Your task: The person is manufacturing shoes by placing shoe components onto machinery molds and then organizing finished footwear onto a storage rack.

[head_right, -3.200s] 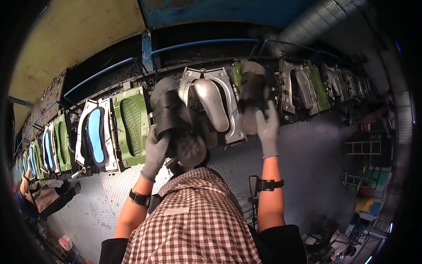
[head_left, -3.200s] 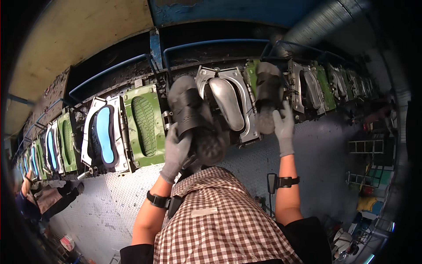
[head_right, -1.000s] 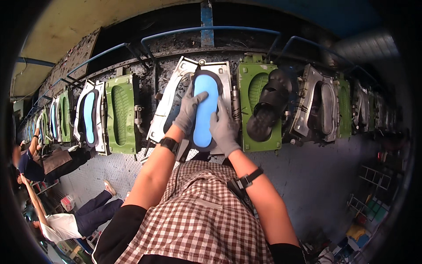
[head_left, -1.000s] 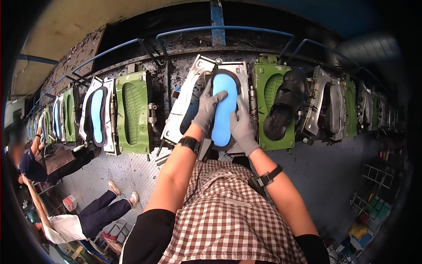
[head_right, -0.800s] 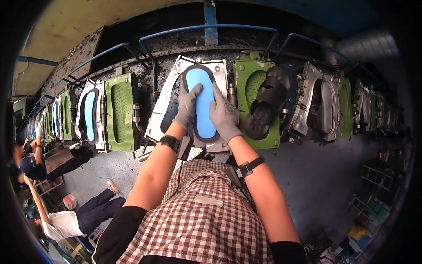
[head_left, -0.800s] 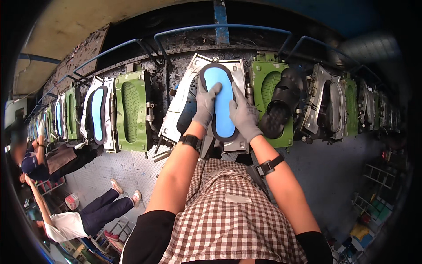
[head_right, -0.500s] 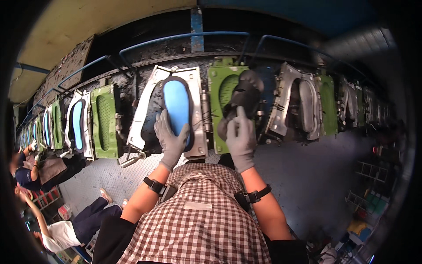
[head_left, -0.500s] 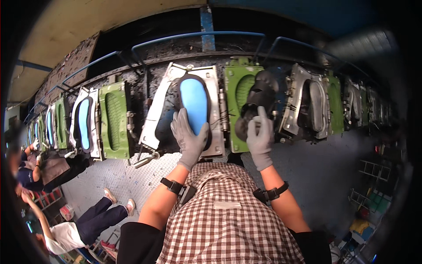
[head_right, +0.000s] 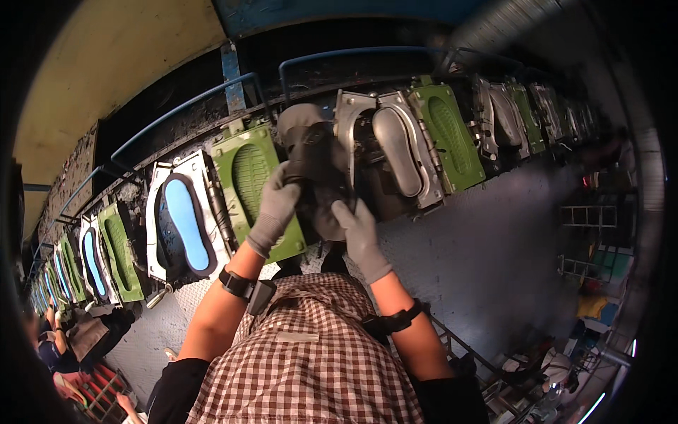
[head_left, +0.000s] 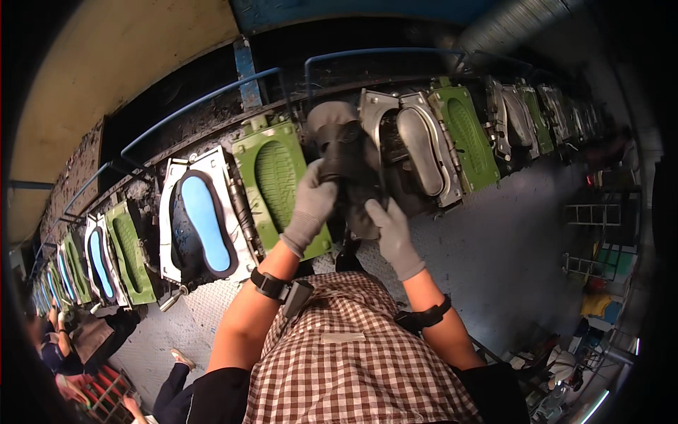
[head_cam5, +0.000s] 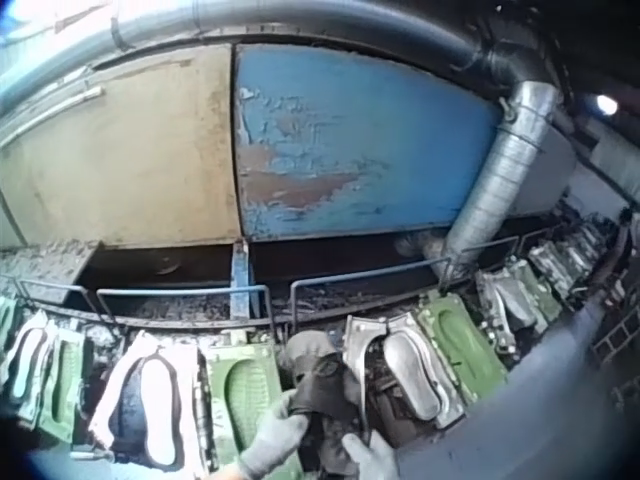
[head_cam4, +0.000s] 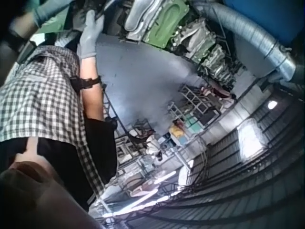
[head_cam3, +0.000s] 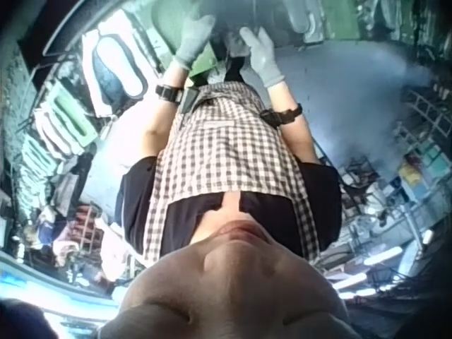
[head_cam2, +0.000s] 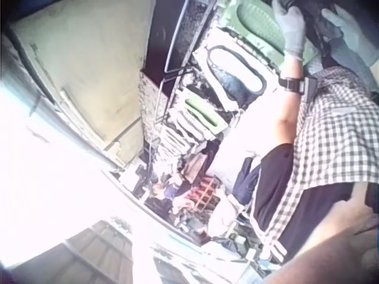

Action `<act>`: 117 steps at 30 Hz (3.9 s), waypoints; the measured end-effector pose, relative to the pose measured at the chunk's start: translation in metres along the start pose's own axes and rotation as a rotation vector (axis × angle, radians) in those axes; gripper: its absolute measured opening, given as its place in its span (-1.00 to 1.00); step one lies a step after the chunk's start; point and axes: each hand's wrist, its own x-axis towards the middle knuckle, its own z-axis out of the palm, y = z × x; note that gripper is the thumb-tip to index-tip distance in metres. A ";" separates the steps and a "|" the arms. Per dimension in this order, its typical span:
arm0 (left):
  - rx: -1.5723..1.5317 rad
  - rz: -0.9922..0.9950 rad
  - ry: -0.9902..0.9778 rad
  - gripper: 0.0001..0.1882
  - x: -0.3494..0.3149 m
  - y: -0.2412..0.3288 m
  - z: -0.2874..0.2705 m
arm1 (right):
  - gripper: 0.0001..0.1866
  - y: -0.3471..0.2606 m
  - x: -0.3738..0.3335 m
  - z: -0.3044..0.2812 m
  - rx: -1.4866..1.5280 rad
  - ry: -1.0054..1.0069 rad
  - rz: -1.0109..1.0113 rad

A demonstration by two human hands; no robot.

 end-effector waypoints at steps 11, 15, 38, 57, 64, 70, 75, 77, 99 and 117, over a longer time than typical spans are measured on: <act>0.072 -0.290 0.019 -0.12 0.096 -0.094 0.196 | -0.61 -0.088 0.037 -0.205 -0.083 0.412 -0.271; -0.201 -0.153 -0.043 -0.56 0.150 -0.151 0.194 | -0.52 -0.129 0.050 -0.201 -0.126 0.192 -0.306; 0.393 0.332 1.060 -0.55 -0.113 -0.033 0.018 | -0.35 -0.077 0.053 -0.085 -0.449 -0.557 -0.251; -0.040 -0.178 0.334 -0.25 -0.096 -0.043 -0.322 | -0.52 0.091 -0.038 0.180 -0.871 -0.527 -0.688; -0.252 -0.238 0.295 -0.44 -0.092 -0.017 -0.307 | -0.19 0.193 -0.016 0.250 -1.075 -0.692 -0.470; -0.191 -0.321 0.248 -0.46 -0.122 -0.013 -0.305 | -0.34 0.159 0.041 0.260 -0.963 -0.440 -0.590; -0.070 -0.110 0.209 -0.36 -0.138 -0.064 -0.346 | -0.27 0.151 0.096 0.342 -1.242 -0.614 -0.433; -0.057 -0.120 0.207 -0.38 -0.134 -0.031 -0.308 | -0.24 0.156 0.120 0.362 -1.639 -0.673 -0.192; -0.161 -0.164 0.302 -0.40 -0.107 -0.026 -0.328 | -0.31 0.079 -0.011 0.097 -1.373 0.272 -0.591; -0.193 -0.326 0.371 -0.49 -0.059 -0.003 -0.317 | -0.42 0.070 -0.001 0.140 -1.251 0.010 -0.999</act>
